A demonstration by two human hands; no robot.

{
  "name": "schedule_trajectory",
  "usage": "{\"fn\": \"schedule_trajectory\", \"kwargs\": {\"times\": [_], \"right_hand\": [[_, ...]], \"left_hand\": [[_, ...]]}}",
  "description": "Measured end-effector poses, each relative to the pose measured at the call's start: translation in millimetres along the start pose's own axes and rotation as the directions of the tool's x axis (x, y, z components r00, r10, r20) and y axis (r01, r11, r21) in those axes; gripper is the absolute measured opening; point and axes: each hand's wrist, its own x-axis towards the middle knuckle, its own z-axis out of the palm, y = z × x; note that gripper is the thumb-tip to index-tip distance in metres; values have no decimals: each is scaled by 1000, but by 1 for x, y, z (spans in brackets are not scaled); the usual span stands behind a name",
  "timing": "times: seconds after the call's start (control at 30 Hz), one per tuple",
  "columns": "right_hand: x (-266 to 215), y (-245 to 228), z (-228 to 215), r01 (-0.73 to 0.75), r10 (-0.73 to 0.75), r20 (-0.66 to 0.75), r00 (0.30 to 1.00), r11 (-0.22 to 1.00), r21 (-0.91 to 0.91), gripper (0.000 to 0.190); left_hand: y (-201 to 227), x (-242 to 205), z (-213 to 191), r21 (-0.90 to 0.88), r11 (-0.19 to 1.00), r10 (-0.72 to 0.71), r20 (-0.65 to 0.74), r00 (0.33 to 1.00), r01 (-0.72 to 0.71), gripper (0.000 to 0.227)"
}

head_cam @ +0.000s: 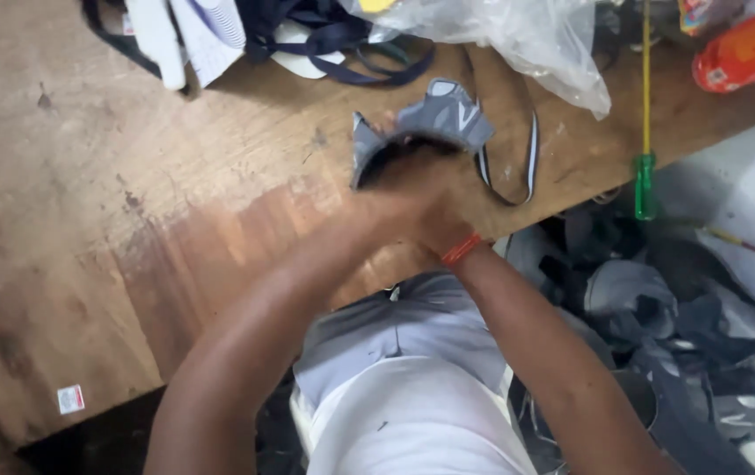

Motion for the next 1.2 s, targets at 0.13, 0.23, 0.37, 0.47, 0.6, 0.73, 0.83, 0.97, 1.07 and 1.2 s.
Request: {"fn": "schedule_trajectory", "kwargs": {"times": [0.13, 0.23, 0.37, 0.47, 0.6, 0.73, 0.83, 0.97, 1.07, 1.2], "right_hand": [[14, -8, -6, -321, 320, 124, 939, 947, -14, 38], [19, 10, 6, -400, 404, 71, 912, 914, -61, 34], [46, -4, -37, -513, 504, 121, 855, 856, 60, 39], [50, -11, -51, -521, 477, 234, 847, 832, 193, 34], [24, 18, -24, -281, 276, 61, 959, 954, 102, 29], [-9, 42, 25, -301, 309, 91, 947, 949, -89, 21], [-4, 26, 13, -331, 343, 146, 928, 938, -103, 20], [-10, 20, 23, -177, 176, -21, 984, 982, -71, 32], [-20, 28, 20, -260, 258, -34, 966, 956, -132, 25], [-13, 33, -18, -298, 297, -32, 954, 952, -72, 34]], "left_hand": [[-75, -12, 25, 7, 995, -96, -247, 964, 101, 47], [-119, -16, 33, 18, 987, -136, -428, 893, 159, 64], [-114, 2, 32, -103, 948, -310, -513, 800, 301, 29], [-97, 20, 20, 158, 840, -447, -342, 827, 519, 23], [-85, 3, 19, 148, 863, -437, -262, 861, 483, 35], [-96, -13, 58, 186, 884, -322, -422, 847, 429, 51], [-108, -2, 70, 87, 932, -239, -581, 778, 351, 54], [-125, 8, 78, 161, 936, -123, -685, 718, 313, 43], [-139, 35, 82, 440, 848, 76, -652, 754, 295, 38], [-179, 68, 105, 147, 925, -189, -621, 761, 350, 51]]}}
